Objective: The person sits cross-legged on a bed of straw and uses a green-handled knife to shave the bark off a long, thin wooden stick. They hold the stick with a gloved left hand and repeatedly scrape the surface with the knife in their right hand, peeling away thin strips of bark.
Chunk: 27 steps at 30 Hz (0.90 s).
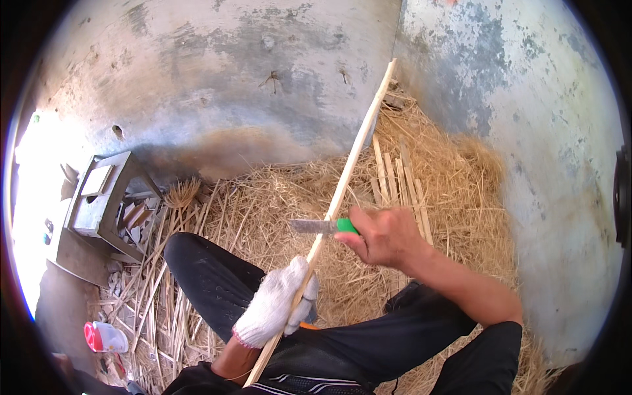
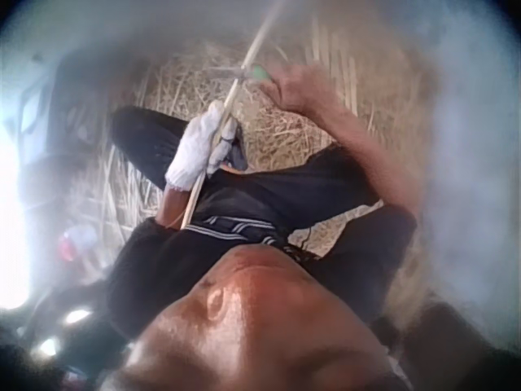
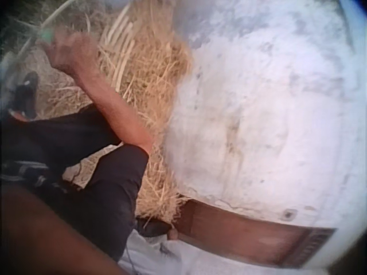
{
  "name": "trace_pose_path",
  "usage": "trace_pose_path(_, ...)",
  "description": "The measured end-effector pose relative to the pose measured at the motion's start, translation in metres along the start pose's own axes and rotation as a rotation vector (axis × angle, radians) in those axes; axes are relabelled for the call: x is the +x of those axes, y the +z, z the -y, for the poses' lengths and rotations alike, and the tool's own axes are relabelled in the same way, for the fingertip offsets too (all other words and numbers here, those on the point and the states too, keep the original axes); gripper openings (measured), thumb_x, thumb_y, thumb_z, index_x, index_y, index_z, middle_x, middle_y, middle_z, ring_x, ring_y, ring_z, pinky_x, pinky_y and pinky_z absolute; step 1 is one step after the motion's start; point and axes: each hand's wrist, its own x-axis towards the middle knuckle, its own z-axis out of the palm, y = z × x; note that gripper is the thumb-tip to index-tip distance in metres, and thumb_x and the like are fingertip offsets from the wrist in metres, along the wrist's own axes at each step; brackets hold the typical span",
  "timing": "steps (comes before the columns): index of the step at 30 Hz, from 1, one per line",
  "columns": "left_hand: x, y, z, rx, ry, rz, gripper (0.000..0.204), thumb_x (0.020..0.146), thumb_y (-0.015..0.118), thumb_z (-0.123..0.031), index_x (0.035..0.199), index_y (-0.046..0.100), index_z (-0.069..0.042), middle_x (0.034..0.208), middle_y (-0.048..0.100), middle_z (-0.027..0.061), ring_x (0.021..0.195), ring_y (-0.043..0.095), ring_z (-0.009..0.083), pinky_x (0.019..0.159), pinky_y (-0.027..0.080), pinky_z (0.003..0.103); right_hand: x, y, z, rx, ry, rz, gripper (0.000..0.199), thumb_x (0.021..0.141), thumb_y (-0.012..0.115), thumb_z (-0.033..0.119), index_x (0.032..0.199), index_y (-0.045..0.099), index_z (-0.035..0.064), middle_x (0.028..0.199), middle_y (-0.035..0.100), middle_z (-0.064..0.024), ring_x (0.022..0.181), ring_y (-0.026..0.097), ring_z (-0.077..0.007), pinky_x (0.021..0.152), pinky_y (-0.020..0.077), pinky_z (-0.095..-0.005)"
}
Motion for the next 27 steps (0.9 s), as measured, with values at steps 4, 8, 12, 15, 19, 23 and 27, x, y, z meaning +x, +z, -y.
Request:
trace_pose_path(4,-0.007,-0.008,0.008,0.023,0.069,0.003,0.055,0.105,0.035,-0.053,0.078,0.051,-0.007,0.046,0.044,0.0039,0.031,0.037,0.0111,0.030,0.031,0.023,-0.002,0.031,-0.127,-0.755,0.209,-0.097,0.027,0.101,0.047,0.027,0.088,0.061,0.0072,0.057,0.056,-0.0072,0.047,0.057,-0.0202,0.043,0.0442,-0.0358)
trace_pose_path(8,-0.018,-0.008,0.003,0.107,0.017,0.031,0.056,0.104,0.034,-0.054,0.079,0.051,-0.006,0.047,0.045,0.0039,0.033,0.039,0.0112,0.033,0.033,0.025,0.011,-0.049,-0.140,-0.118,0.620,-0.389,0.046,0.108,0.035,0.033,0.082,0.060,0.0045,0.051,0.043,-0.0050,0.043,0.042,-0.0148,0.041,0.0365,-0.0340)
trace_pose_path(12,-0.006,-0.012,0.004,-0.120,0.030,0.064,0.054,0.106,0.034,-0.051,0.080,0.052,-0.006,0.044,0.045,0.0040,0.033,0.039,0.0113,0.035,0.034,0.024,0.002,-0.025,-0.057,0.269,0.246,-0.298,0.042,0.104,0.044,0.040,0.079,0.056,0.0081,0.050,0.045,-0.0016,0.037,0.041,-0.0167,0.035,0.0318,-0.0323)
trace_pose_path(15,-0.011,-0.008,0.002,-0.164,0.093,0.037,0.053,0.106,0.036,-0.048,0.081,0.054,-0.006,0.045,0.046,0.0046,0.033,0.040,0.0113,0.035,0.035,0.023,0.003,-0.025,0.003,0.225,0.031,-0.031,0.041,0.100,0.053,0.043,0.078,0.053,0.0087,0.050,0.048,-0.0029,0.036,0.045,-0.0187,0.035,0.0347,-0.0343)
trace_pose_path(19,-0.015,-0.004,-0.003,-0.048,0.000,-0.022,0.049,0.106,0.039,-0.046,0.084,0.056,-0.005,0.046,0.046,0.0039,0.033,0.040,0.0109,0.034,0.034,0.023,-0.007,-0.020,0.030,0.239,-0.007,0.062,0.043,0.099,0.054,0.046,0.078,0.054,0.0079,0.049,0.049,-0.0064,0.037,0.051,-0.0233,0.036,0.0374,-0.0365)
trace_pose_path(23,-0.015,-0.001,-0.008,0.041,0.026,-0.054,0.046,0.105,0.043,-0.043,0.085,0.056,-0.004,0.046,0.045,0.0032,0.033,0.040,0.0101,0.033,0.032,0.023,-0.004,-0.007,0.010,0.074,-0.020,0.024,0.045,0.098,0.054,0.049,0.080,0.056,0.0076,0.050,0.052,-0.0058,0.038,0.053,-0.0234,0.036,0.0385,-0.0362)
trace_pose_path(27,-0.006,-0.004,-0.012,0.070,0.066,-0.113,0.046,0.105,0.044,-0.043,0.084,0.055,-0.004,0.046,0.045,0.0024,0.033,0.039,0.0091,0.033,0.031,0.022,0.007,0.008,0.003,-0.029,0.001,-0.064,0.047,0.098,0.052,0.052,0.082,0.060,0.0079,0.051,0.053,-0.0053,0.039,0.054,-0.0230,0.036,0.0385,-0.0364)
